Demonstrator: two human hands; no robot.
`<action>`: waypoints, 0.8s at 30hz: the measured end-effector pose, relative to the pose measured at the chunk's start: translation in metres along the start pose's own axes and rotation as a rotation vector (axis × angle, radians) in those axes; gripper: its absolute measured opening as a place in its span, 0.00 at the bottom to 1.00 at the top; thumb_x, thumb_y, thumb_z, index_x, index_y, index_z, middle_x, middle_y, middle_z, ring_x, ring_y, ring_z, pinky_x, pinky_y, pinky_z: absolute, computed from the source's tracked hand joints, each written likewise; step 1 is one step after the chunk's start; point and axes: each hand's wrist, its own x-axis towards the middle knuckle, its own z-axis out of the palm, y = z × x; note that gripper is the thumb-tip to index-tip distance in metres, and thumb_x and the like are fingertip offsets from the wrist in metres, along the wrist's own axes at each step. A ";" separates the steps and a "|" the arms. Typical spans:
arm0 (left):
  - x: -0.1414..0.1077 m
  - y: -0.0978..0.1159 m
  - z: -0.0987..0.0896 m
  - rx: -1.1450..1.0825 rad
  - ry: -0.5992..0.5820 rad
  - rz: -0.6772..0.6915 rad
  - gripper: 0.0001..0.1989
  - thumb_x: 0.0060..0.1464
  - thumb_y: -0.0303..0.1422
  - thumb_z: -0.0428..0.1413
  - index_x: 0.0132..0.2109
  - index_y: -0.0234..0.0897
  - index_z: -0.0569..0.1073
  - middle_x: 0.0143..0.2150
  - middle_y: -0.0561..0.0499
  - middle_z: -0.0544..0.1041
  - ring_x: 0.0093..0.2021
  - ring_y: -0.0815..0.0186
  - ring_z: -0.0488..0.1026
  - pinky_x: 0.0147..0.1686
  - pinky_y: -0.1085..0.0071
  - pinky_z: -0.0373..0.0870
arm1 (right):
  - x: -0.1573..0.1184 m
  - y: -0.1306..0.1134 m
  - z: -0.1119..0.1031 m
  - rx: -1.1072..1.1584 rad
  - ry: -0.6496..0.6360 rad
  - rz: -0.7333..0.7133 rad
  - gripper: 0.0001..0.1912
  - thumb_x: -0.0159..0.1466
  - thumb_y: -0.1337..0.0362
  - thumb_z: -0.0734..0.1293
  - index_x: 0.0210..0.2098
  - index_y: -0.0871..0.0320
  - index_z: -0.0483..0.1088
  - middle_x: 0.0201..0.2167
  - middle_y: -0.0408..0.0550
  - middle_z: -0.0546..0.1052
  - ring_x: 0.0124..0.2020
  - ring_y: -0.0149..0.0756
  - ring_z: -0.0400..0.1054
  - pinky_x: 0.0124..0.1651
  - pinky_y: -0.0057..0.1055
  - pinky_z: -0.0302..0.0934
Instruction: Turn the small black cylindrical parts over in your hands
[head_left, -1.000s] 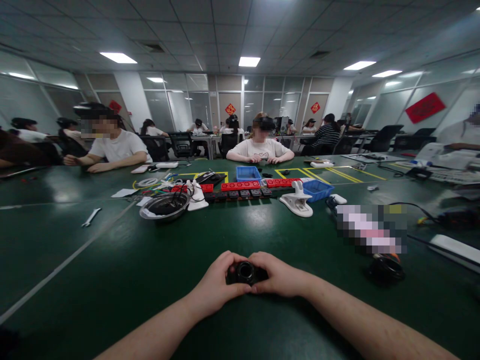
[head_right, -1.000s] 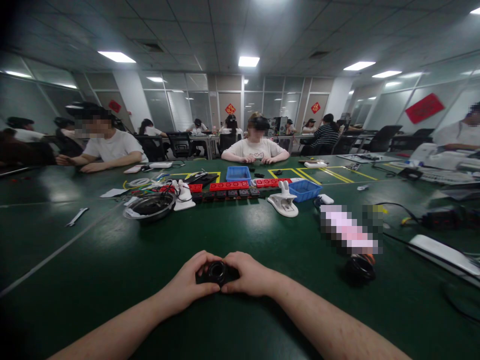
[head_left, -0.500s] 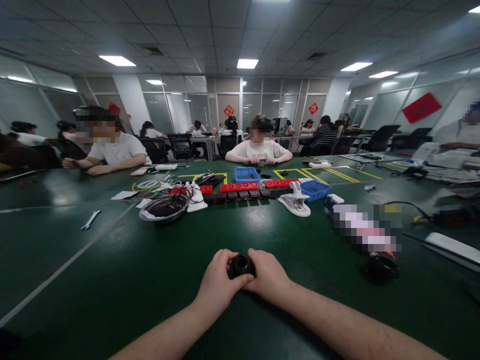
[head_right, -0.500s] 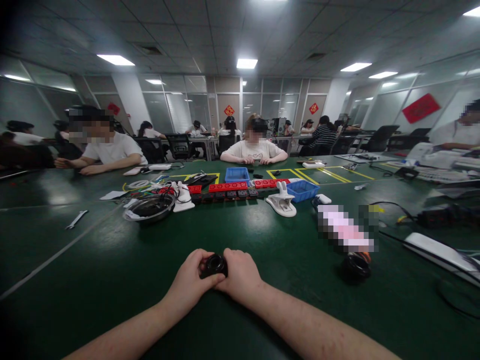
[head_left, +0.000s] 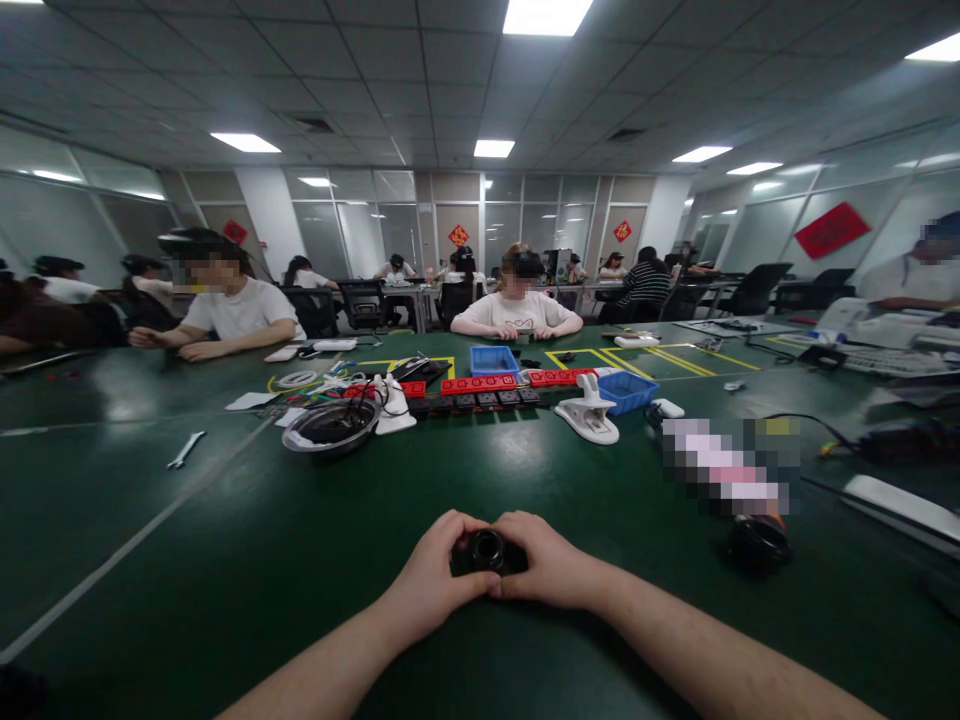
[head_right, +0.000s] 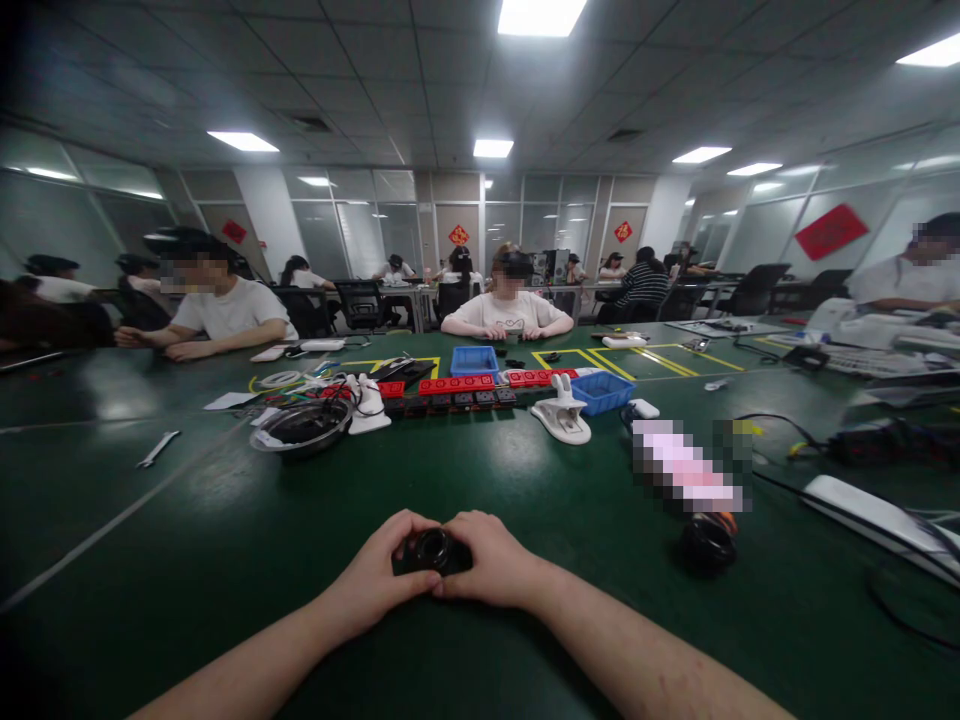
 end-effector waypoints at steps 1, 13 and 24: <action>0.000 0.000 0.000 0.002 0.002 0.006 0.16 0.40 0.32 0.58 0.39 0.39 0.67 0.36 0.53 0.65 0.36 0.66 0.63 0.33 0.73 0.59 | 0.000 0.000 0.000 0.004 0.004 -0.001 0.18 0.45 0.56 0.69 0.33 0.59 0.66 0.30 0.44 0.68 0.32 0.34 0.60 0.35 0.29 0.53; 0.002 -0.001 0.002 0.023 0.005 -0.007 0.18 0.39 0.35 0.59 0.41 0.40 0.67 0.36 0.52 0.66 0.35 0.65 0.64 0.33 0.72 0.60 | 0.001 0.005 -0.002 0.080 -0.057 -0.023 0.17 0.48 0.58 0.68 0.34 0.59 0.66 0.30 0.43 0.69 0.33 0.34 0.61 0.36 0.28 0.53; 0.002 0.002 0.002 0.006 0.008 -0.005 0.19 0.38 0.35 0.59 0.41 0.40 0.68 0.36 0.53 0.66 0.35 0.65 0.64 0.32 0.72 0.60 | 0.003 0.003 -0.001 0.068 -0.061 0.073 0.15 0.45 0.60 0.69 0.30 0.60 0.65 0.27 0.41 0.66 0.30 0.31 0.58 0.31 0.25 0.51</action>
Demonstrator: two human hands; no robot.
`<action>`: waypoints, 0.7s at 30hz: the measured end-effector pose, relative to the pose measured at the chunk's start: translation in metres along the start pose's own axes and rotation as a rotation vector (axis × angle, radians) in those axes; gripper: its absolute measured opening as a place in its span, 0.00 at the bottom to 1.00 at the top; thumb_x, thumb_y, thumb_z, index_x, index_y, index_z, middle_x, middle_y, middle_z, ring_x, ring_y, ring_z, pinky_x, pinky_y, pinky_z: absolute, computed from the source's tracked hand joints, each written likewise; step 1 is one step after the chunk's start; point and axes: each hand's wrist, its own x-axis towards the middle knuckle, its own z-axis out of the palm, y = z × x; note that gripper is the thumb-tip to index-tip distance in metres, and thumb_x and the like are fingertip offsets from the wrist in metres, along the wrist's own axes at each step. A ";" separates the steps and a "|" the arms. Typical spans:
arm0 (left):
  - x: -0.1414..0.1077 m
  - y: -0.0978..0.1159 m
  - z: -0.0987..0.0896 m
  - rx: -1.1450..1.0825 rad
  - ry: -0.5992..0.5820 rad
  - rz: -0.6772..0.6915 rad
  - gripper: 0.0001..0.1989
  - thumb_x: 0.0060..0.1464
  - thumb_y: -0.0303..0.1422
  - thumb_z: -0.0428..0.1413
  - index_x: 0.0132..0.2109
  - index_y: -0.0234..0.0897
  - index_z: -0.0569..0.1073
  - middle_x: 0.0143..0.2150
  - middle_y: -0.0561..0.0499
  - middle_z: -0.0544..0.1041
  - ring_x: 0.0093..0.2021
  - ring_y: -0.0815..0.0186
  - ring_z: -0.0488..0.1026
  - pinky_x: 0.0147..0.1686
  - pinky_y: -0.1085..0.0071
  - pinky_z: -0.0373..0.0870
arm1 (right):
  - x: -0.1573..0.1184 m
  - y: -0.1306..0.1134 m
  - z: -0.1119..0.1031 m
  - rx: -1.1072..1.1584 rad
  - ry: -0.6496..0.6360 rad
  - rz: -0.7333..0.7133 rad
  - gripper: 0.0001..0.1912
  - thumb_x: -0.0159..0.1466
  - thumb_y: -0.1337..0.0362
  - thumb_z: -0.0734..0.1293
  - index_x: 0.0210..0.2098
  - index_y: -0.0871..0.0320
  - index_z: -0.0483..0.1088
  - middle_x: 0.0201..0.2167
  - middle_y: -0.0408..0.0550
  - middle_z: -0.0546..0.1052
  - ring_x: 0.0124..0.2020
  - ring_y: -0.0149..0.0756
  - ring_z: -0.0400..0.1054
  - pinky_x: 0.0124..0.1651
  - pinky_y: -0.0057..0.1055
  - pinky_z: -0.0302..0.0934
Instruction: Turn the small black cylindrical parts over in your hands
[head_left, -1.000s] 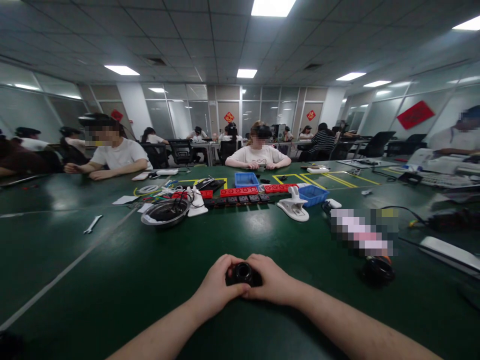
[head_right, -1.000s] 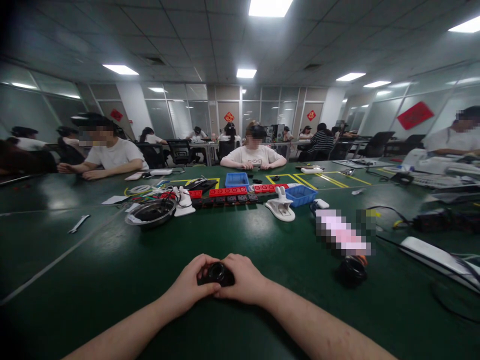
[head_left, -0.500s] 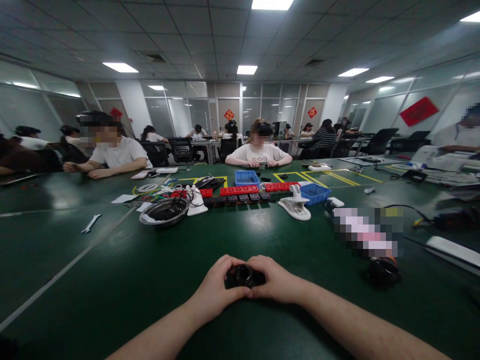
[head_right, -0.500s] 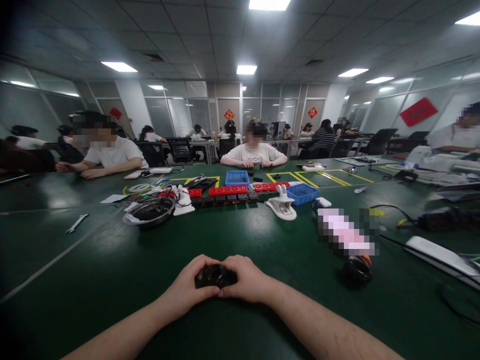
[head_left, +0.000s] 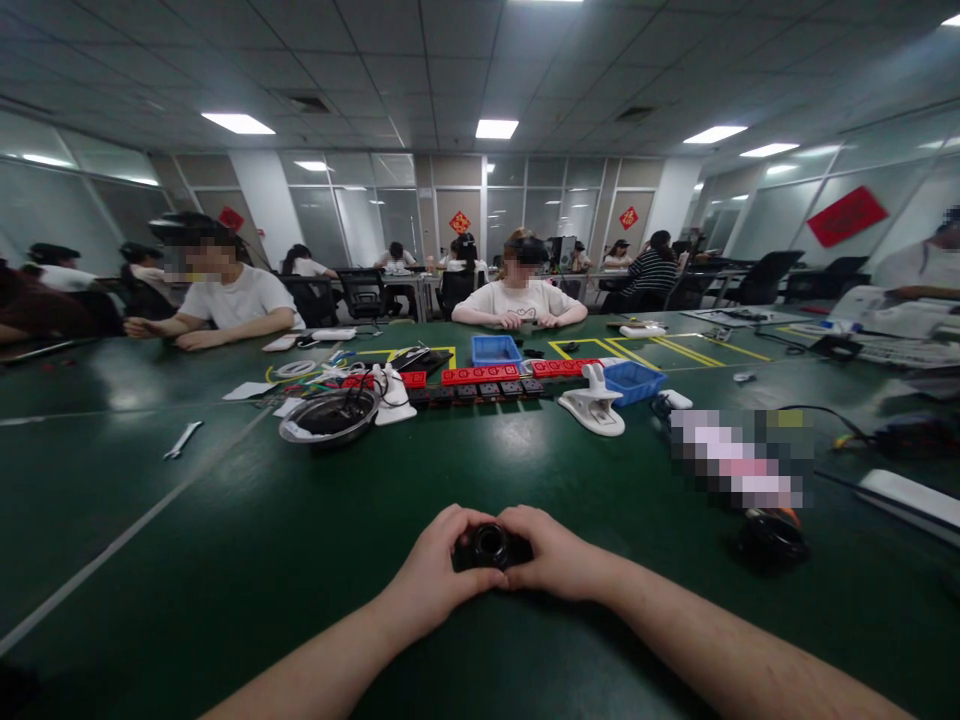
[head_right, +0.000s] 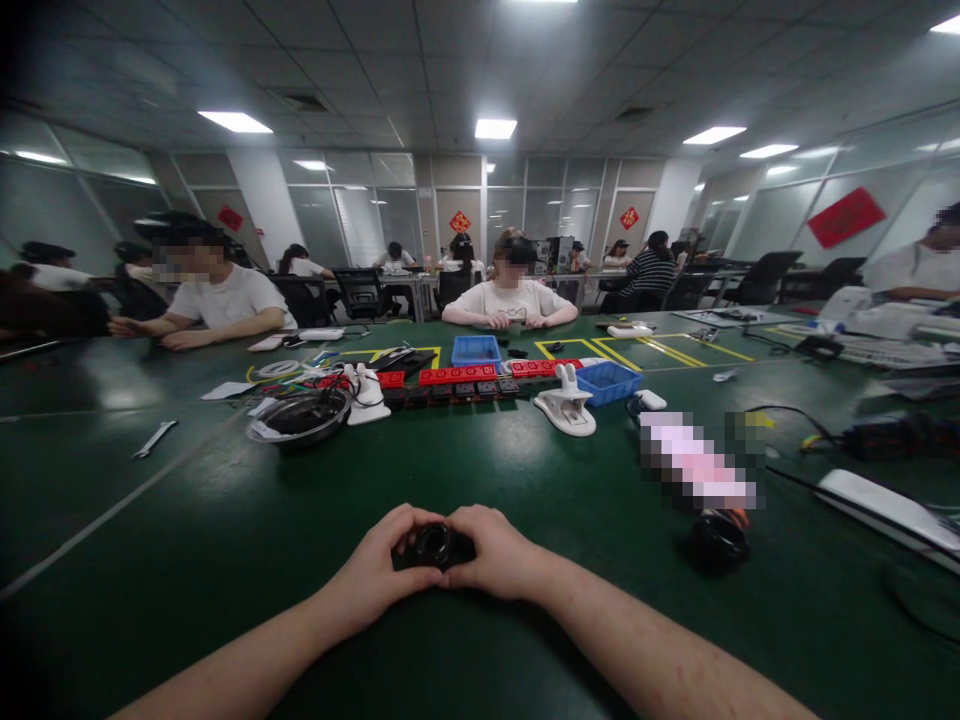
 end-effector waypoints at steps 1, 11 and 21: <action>0.000 0.000 0.002 0.002 0.015 -0.015 0.18 0.38 0.34 0.59 0.40 0.40 0.68 0.35 0.53 0.66 0.35 0.65 0.64 0.32 0.72 0.60 | 0.000 0.000 0.001 0.005 0.007 0.040 0.16 0.44 0.60 0.70 0.29 0.60 0.65 0.27 0.41 0.66 0.29 0.30 0.58 0.29 0.24 0.50; -0.001 0.005 0.011 0.074 0.213 -0.094 0.16 0.37 0.34 0.59 0.37 0.38 0.67 0.34 0.51 0.67 0.35 0.62 0.64 0.34 0.69 0.61 | 0.004 -0.017 0.020 -0.259 0.199 0.226 0.16 0.45 0.58 0.67 0.28 0.60 0.60 0.27 0.45 0.66 0.29 0.35 0.59 0.31 0.30 0.52; -0.001 0.004 -0.004 -0.008 -0.034 -0.001 0.18 0.40 0.34 0.58 0.42 0.42 0.68 0.35 0.53 0.65 0.35 0.66 0.63 0.32 0.74 0.60 | -0.005 -0.005 -0.004 -0.030 -0.017 -0.067 0.17 0.48 0.58 0.67 0.36 0.59 0.66 0.32 0.44 0.68 0.34 0.35 0.61 0.36 0.29 0.54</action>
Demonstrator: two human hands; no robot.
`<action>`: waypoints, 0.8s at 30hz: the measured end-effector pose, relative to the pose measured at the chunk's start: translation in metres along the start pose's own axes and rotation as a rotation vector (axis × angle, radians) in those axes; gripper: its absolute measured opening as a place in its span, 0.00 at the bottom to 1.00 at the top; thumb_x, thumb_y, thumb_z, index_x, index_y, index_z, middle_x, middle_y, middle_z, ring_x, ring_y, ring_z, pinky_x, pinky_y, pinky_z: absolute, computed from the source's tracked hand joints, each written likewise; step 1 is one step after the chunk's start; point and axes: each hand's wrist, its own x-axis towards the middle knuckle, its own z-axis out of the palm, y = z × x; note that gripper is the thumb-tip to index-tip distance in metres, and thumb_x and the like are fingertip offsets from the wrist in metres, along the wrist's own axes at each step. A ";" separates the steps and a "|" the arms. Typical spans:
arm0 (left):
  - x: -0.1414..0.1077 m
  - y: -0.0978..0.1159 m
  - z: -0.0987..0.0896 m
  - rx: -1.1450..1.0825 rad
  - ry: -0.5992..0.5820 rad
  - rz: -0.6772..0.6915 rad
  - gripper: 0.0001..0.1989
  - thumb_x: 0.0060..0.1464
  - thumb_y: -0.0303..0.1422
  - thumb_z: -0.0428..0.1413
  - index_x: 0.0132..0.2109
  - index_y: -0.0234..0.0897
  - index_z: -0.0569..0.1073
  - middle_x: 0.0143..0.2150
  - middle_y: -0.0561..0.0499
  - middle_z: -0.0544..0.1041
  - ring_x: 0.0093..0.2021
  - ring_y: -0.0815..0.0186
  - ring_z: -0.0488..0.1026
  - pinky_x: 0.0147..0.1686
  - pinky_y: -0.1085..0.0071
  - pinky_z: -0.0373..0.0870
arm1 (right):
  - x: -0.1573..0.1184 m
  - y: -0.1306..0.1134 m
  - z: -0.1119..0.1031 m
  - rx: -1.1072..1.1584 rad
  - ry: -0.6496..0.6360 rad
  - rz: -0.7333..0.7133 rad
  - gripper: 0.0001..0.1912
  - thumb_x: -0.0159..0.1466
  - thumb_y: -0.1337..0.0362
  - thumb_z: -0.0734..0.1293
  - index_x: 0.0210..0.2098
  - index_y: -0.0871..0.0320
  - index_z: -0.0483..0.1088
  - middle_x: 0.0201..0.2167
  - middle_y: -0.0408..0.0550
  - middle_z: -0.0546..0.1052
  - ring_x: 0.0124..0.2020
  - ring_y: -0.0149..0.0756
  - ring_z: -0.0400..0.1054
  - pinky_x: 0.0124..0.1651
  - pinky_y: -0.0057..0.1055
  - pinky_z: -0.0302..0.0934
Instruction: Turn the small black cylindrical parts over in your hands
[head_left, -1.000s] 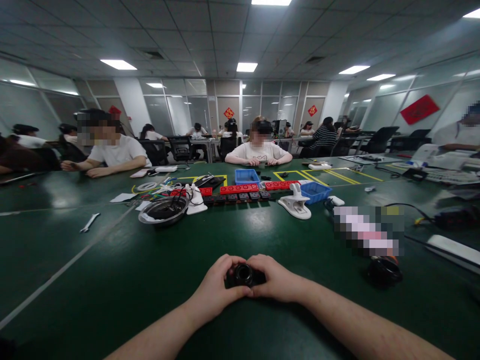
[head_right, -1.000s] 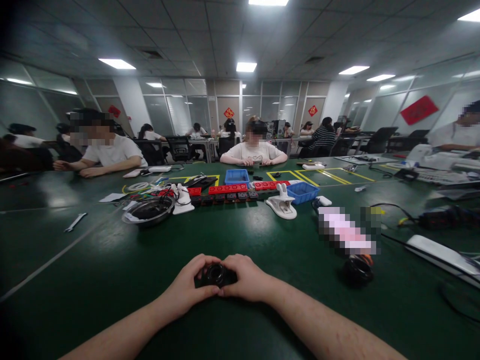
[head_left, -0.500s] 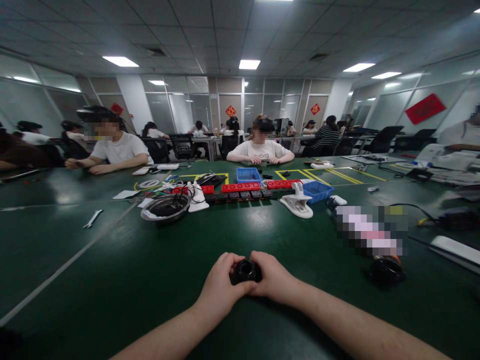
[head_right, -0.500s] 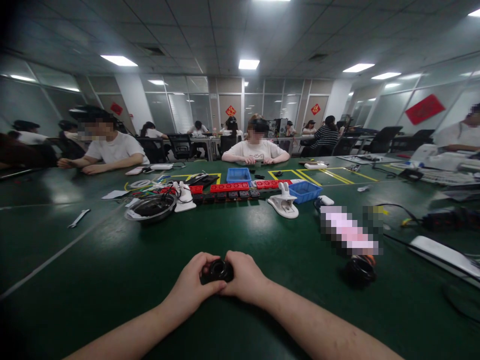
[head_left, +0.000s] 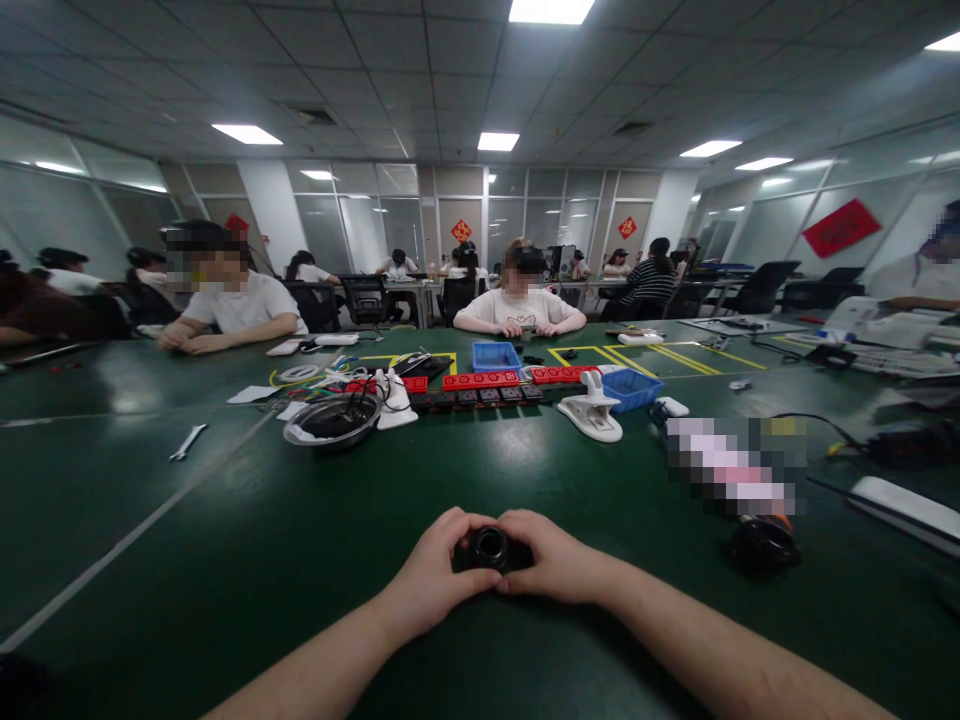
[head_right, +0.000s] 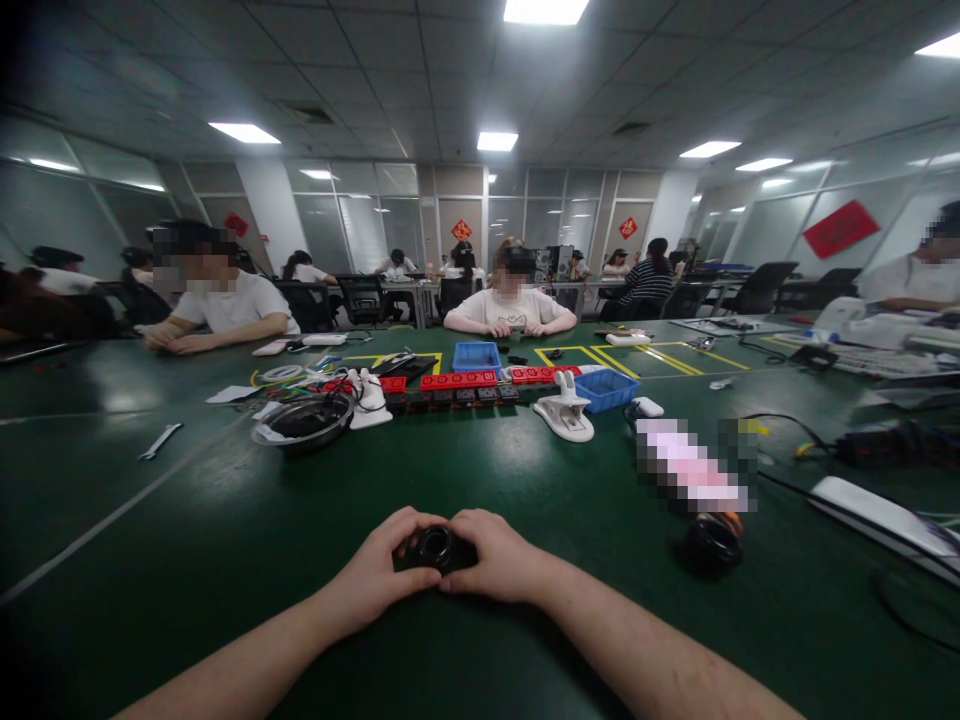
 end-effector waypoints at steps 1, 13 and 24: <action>0.000 0.001 0.000 0.000 -0.006 0.005 0.18 0.40 0.34 0.58 0.42 0.42 0.68 0.35 0.53 0.65 0.35 0.66 0.63 0.32 0.74 0.59 | 0.000 0.001 -0.001 0.006 -0.010 -0.006 0.16 0.48 0.58 0.68 0.35 0.59 0.66 0.31 0.44 0.68 0.33 0.34 0.61 0.35 0.29 0.54; 0.002 -0.002 -0.002 0.028 -0.032 -0.007 0.18 0.40 0.35 0.58 0.42 0.42 0.68 0.35 0.53 0.65 0.35 0.66 0.63 0.32 0.74 0.60 | 0.003 0.005 -0.002 0.037 -0.031 -0.021 0.17 0.49 0.58 0.67 0.36 0.60 0.66 0.32 0.45 0.68 0.33 0.34 0.60 0.36 0.29 0.55; 0.003 -0.006 0.000 -0.012 -0.016 0.011 0.19 0.39 0.35 0.58 0.42 0.42 0.68 0.35 0.54 0.65 0.35 0.66 0.63 0.32 0.73 0.60 | 0.003 0.003 -0.001 0.012 -0.016 0.028 0.16 0.48 0.57 0.68 0.32 0.61 0.65 0.30 0.44 0.67 0.32 0.33 0.59 0.33 0.27 0.53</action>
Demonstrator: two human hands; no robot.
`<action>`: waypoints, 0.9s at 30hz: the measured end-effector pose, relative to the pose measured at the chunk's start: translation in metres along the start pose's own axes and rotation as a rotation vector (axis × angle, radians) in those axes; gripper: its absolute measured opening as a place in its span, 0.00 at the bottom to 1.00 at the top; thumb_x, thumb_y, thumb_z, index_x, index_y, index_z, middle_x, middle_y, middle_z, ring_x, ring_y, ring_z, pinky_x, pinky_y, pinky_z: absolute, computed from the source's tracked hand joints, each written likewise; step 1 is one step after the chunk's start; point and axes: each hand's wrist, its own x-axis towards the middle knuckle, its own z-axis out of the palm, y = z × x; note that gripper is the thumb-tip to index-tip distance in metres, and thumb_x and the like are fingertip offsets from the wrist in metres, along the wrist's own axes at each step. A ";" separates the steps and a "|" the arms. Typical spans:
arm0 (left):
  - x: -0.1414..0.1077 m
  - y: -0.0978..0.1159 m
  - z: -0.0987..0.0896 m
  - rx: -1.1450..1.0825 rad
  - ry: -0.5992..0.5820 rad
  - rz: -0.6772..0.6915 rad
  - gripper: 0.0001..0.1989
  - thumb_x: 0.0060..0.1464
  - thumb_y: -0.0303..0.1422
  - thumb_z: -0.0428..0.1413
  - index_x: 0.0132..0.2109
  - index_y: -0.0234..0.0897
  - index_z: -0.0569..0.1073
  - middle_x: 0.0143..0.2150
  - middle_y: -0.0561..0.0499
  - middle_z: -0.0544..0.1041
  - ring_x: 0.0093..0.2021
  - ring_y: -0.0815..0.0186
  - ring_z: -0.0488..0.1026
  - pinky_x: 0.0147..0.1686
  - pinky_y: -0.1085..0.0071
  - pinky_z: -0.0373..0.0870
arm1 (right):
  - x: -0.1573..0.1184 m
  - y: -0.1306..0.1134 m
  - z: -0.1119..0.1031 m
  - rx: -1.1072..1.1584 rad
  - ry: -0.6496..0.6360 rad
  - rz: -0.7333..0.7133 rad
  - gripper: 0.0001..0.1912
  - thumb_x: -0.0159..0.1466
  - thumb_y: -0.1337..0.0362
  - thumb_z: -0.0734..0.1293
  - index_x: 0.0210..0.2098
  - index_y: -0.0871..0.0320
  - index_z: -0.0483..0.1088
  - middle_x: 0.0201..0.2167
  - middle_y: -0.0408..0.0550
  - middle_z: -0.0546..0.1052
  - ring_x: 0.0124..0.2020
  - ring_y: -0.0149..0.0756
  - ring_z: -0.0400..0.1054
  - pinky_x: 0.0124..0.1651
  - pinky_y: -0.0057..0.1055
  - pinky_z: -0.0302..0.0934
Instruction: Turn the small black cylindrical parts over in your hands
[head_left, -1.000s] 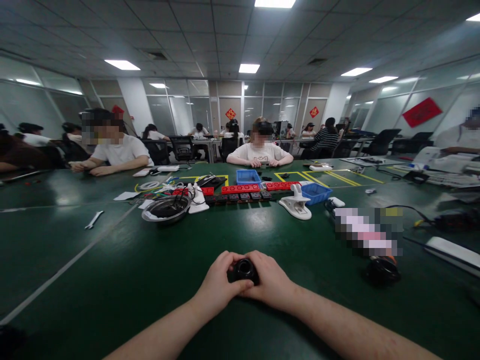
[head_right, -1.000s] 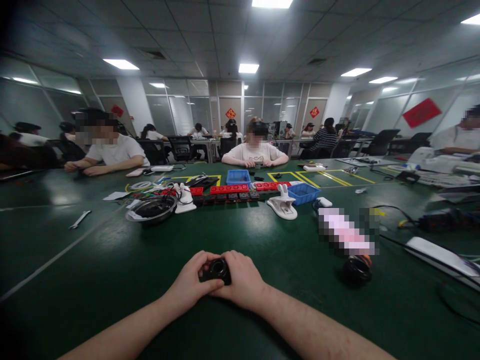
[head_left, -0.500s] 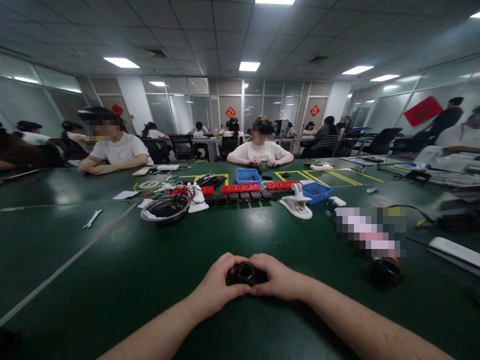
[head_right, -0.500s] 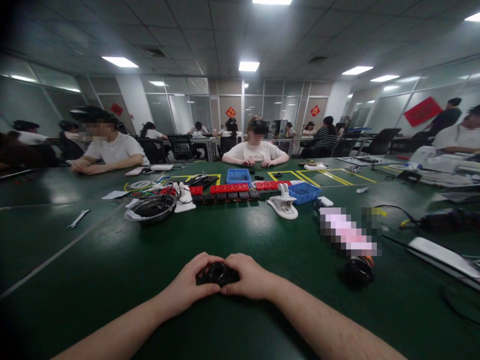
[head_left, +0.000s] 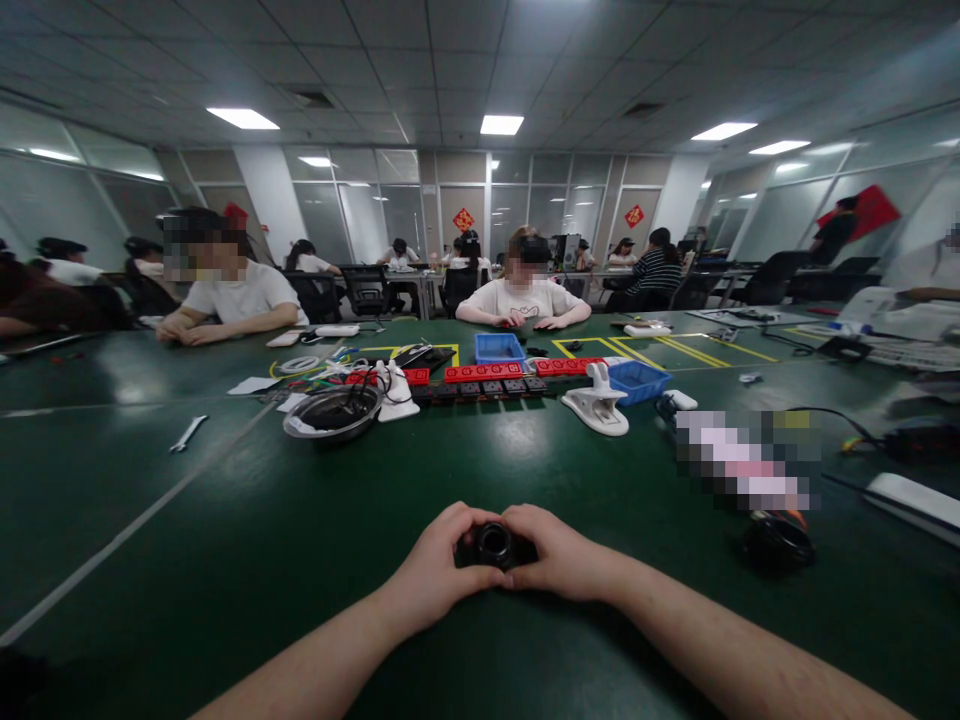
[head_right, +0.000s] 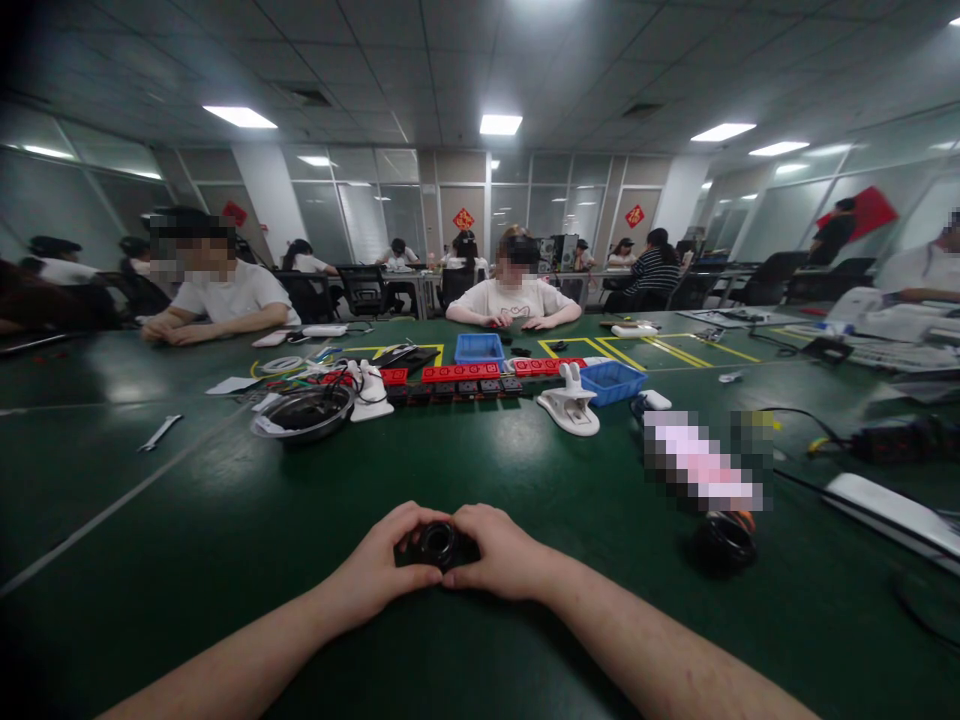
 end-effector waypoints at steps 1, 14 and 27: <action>0.000 0.000 0.000 -0.004 0.003 0.002 0.19 0.39 0.35 0.59 0.42 0.42 0.68 0.35 0.54 0.65 0.35 0.66 0.63 0.32 0.73 0.60 | 0.000 0.000 0.000 0.001 0.003 0.016 0.16 0.47 0.57 0.68 0.32 0.61 0.65 0.30 0.44 0.67 0.32 0.33 0.59 0.33 0.27 0.52; 0.000 0.000 0.017 0.068 0.246 -0.121 0.17 0.34 0.32 0.61 0.36 0.36 0.67 0.32 0.54 0.64 0.31 0.66 0.62 0.30 0.72 0.59 | 0.002 -0.022 0.023 -0.375 0.196 0.315 0.15 0.47 0.55 0.65 0.29 0.59 0.62 0.28 0.47 0.67 0.32 0.38 0.59 0.33 0.32 0.50; -0.001 0.002 0.001 -0.012 -0.008 -0.010 0.20 0.39 0.34 0.60 0.42 0.42 0.68 0.35 0.54 0.64 0.34 0.66 0.63 0.31 0.74 0.58 | -0.001 0.001 0.005 0.010 0.038 -0.002 0.17 0.47 0.57 0.68 0.32 0.61 0.65 0.30 0.44 0.68 0.32 0.34 0.59 0.34 0.28 0.53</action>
